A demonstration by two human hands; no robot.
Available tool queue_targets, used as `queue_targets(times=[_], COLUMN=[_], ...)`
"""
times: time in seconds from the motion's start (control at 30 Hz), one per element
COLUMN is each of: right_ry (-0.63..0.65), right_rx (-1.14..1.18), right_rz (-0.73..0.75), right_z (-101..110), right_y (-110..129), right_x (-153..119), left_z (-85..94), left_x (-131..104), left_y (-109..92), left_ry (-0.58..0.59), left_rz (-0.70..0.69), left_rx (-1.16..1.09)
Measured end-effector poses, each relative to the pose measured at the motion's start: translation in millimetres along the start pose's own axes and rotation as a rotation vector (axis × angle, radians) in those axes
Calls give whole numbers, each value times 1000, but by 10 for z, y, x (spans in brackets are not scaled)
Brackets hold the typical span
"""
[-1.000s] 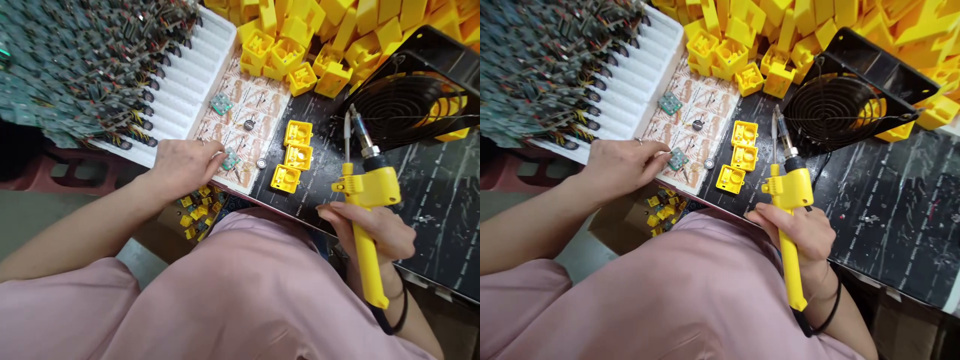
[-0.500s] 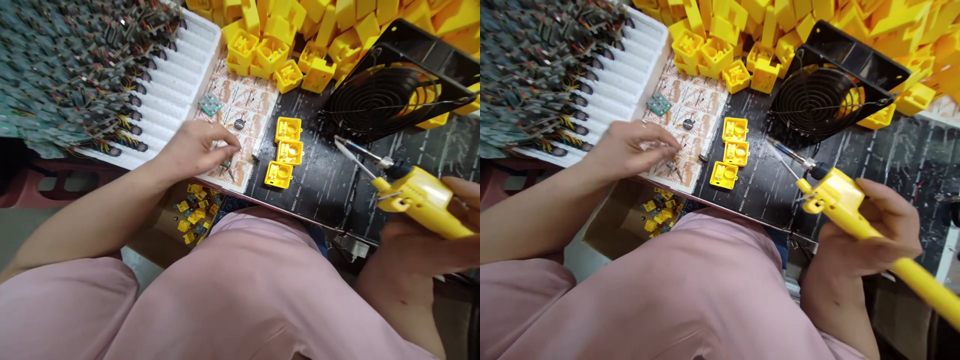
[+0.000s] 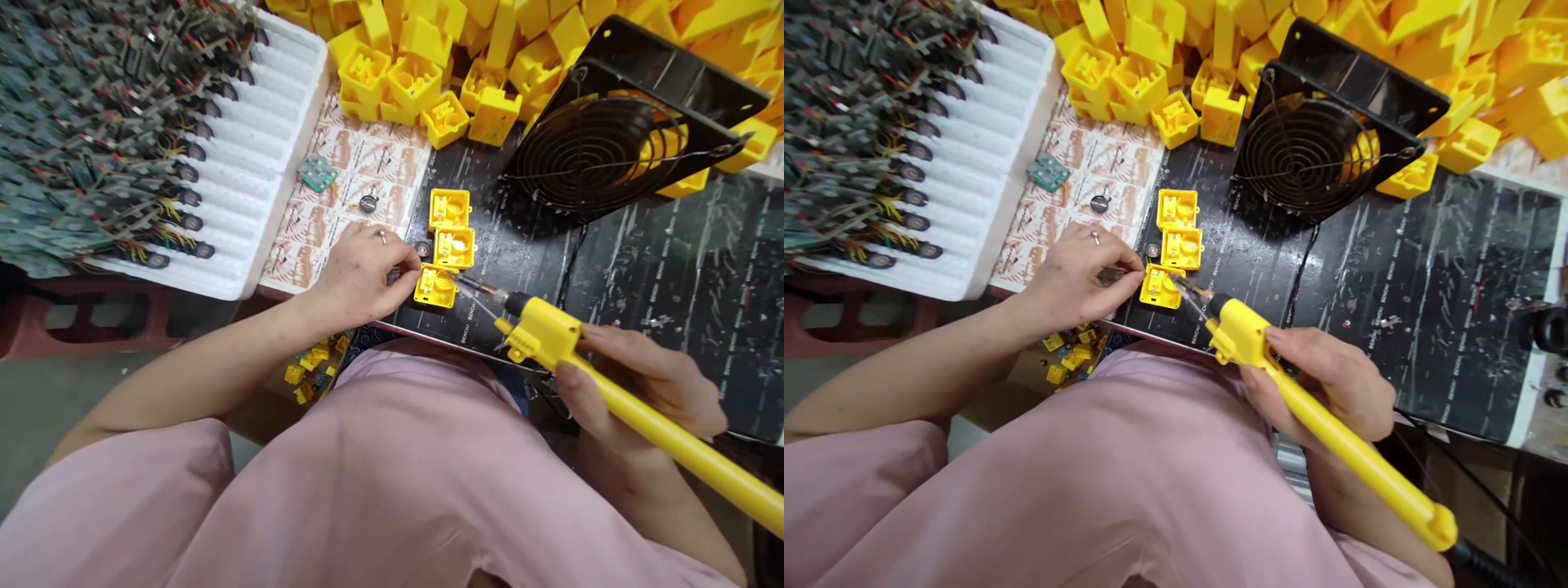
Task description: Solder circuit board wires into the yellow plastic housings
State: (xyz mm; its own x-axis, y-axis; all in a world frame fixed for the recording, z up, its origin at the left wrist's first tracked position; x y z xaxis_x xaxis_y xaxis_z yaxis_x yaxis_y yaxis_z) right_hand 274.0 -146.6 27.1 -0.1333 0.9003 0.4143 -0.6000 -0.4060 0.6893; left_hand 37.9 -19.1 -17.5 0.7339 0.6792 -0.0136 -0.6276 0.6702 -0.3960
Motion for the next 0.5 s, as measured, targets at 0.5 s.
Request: queue_targets(times=[0.5], right_ry=[341], right_rx=[-223], right_rz=[291], right_z=[-297], right_y=[357], right_x=[284], left_z=[-6], left_x=[98], left_y=[-48], left_ry=[117], left_rz=[32], left_rx=[78])
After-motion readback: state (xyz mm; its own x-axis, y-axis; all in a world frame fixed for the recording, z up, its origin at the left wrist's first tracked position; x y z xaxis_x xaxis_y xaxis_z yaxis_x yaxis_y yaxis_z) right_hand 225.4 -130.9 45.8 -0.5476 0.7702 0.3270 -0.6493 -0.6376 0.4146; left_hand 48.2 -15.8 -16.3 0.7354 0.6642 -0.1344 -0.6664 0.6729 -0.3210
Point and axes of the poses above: each hand's wrist, its own x-axis towards the middle knuckle, its own z-axis out of the back of the hand, y = z × x, the point moved 8 cm from there along x, towards the middle knuckle, and after that the axes turned 15 degrees about y, right-handed, at the moved point
